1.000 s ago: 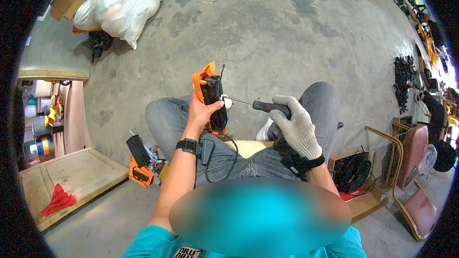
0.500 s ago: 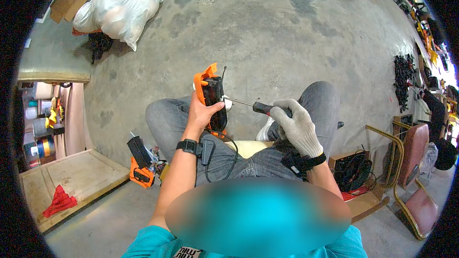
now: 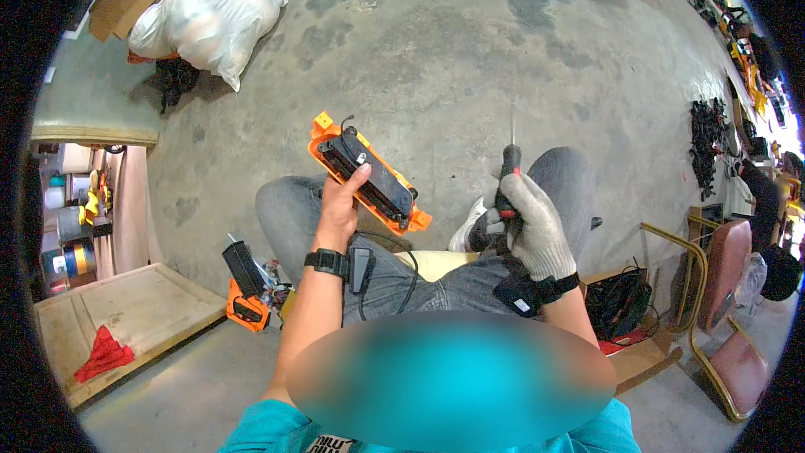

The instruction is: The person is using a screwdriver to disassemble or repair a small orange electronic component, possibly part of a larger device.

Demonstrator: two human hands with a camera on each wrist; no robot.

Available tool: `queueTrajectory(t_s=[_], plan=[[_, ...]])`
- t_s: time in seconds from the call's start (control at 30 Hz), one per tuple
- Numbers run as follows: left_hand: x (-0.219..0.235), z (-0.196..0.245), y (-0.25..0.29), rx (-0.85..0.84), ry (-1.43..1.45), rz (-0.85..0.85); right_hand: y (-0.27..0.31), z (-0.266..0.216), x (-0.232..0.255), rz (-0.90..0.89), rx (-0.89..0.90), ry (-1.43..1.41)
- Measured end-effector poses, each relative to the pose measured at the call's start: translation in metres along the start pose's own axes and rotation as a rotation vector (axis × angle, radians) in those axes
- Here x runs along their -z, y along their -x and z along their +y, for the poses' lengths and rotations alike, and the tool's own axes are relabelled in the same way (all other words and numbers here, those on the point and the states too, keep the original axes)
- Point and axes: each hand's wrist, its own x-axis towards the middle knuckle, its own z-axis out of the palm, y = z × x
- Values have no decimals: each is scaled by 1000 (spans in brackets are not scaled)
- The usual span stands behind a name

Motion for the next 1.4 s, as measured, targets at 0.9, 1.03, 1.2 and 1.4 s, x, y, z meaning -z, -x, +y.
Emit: queueTrajectory(t_s=[0.9, 1.03, 1.2, 1.4], plan=[[-3, -8, 4, 71, 12, -201, -64, 54, -93, -176, 426, 1333], [-2, -4, 5, 136, 64, -313, -72, 49, -83, -145, 281, 1372], [-7, -6, 6, 145, -69, -356, -65, 52, -74, -89, 202, 1161], [-9, -4, 8, 126, -169, -375, -76, 59, -62, -118, 151, 924]])
